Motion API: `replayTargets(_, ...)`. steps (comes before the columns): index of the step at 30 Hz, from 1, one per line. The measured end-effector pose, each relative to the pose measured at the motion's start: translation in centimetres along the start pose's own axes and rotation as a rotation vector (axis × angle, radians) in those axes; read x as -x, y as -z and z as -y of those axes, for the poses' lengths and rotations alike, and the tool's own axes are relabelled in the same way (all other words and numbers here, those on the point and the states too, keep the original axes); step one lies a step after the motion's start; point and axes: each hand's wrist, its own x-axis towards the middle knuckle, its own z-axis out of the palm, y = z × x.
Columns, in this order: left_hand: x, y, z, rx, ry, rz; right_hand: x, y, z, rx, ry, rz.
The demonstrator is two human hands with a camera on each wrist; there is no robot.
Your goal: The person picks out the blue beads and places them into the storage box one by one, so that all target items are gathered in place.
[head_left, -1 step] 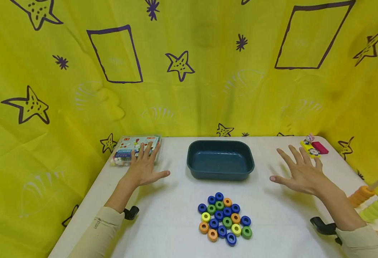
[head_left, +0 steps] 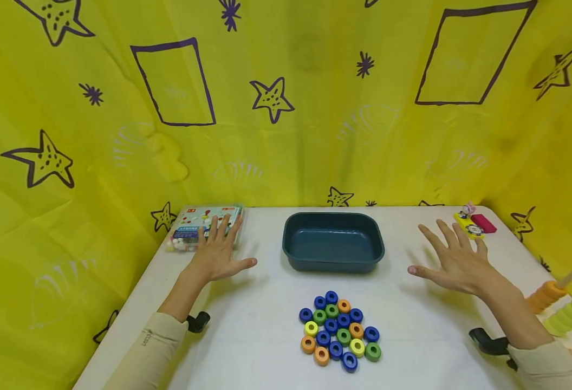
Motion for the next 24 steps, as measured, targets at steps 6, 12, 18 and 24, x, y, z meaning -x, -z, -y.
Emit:
replayTargets(6, -0.2, 0.0, -0.2, 0.023, -0.006, -0.007, 0.0, 0.0, -0.1, -0.021, 0.0, 0.001)
replayTargets(12, -0.6, -0.2, -1.4, 0.128, -0.027, -0.063, 1.4, 1.0, 2.0, -0.205, 0.099, -0.034)
replayTargets(18, -1.4, -1.1, -4.3, 0.585, -0.073, -0.116, 3.7, 0.0, 5.8, -0.716, 0.338, 0.095)
replayTargets(24, -2.1, -2.9, -7.0, 0.927, 0.021, -0.079, 4.6, -3.4, 7.6, -0.986, 0.439, 0.328)
